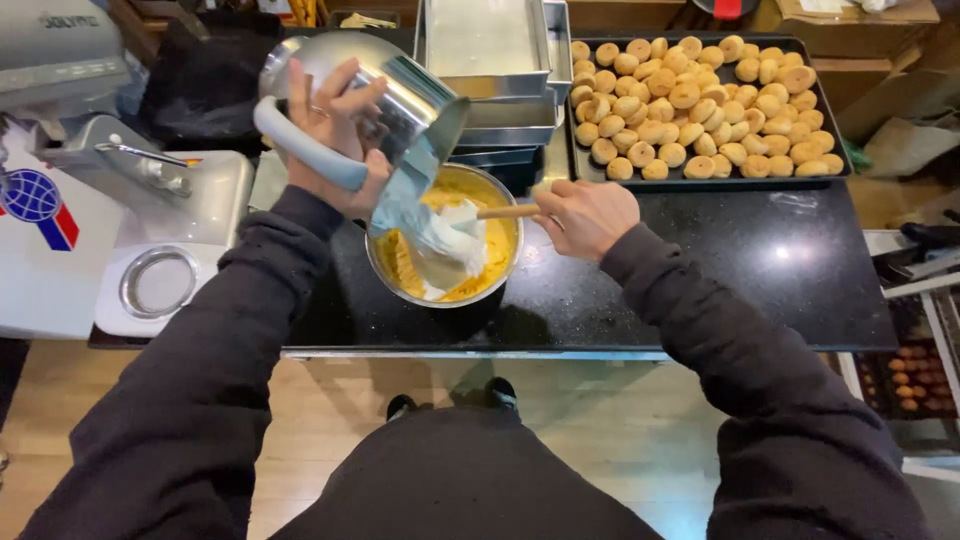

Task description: Folding whipped egg whites into a yellow batter using a spatula to create a light mixture in a bakery.

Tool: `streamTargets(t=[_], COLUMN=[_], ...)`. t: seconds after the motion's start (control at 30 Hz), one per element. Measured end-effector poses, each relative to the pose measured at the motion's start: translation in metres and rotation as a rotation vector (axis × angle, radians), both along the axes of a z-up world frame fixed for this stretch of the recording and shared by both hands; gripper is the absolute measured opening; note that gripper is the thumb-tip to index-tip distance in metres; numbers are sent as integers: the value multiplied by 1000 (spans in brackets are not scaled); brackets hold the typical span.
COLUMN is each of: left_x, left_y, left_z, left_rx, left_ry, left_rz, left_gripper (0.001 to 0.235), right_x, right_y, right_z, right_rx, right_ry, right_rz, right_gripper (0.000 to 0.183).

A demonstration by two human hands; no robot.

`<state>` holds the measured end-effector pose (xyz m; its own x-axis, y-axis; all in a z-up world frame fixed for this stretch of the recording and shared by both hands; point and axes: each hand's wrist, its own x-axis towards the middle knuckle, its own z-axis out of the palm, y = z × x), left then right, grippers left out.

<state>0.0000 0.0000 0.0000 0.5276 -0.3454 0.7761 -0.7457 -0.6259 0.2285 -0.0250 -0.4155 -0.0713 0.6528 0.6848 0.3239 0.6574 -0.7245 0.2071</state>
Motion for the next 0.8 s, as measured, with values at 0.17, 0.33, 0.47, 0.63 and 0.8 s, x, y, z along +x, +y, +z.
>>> streamTargets(t=[0.17,0.33,0.47,0.63,0.8], left_x=[-2,-13,-25,-41,-45], left_y=[12,12,1,-19,-33], left_z=[16,33,35,41,44], left_rx=[-21,-77,-95,-124,-226], left_ry=[-35,-26,37,80,45], left_rz=[41,43,10,-117,-221], left_gripper=[61,55,50,58,44], right_x=[-21,-24,-3,27,33], right_y=[-23,-19,16,84,111], right_z=[-6,17,35,36,18], right_rx=[-52,171,360,352,333], right_ry=[126,-70,-188,-110,195], right_rz=[-101,-124,-210,-321,-268], right_gripper=[26,34,40,33,20])
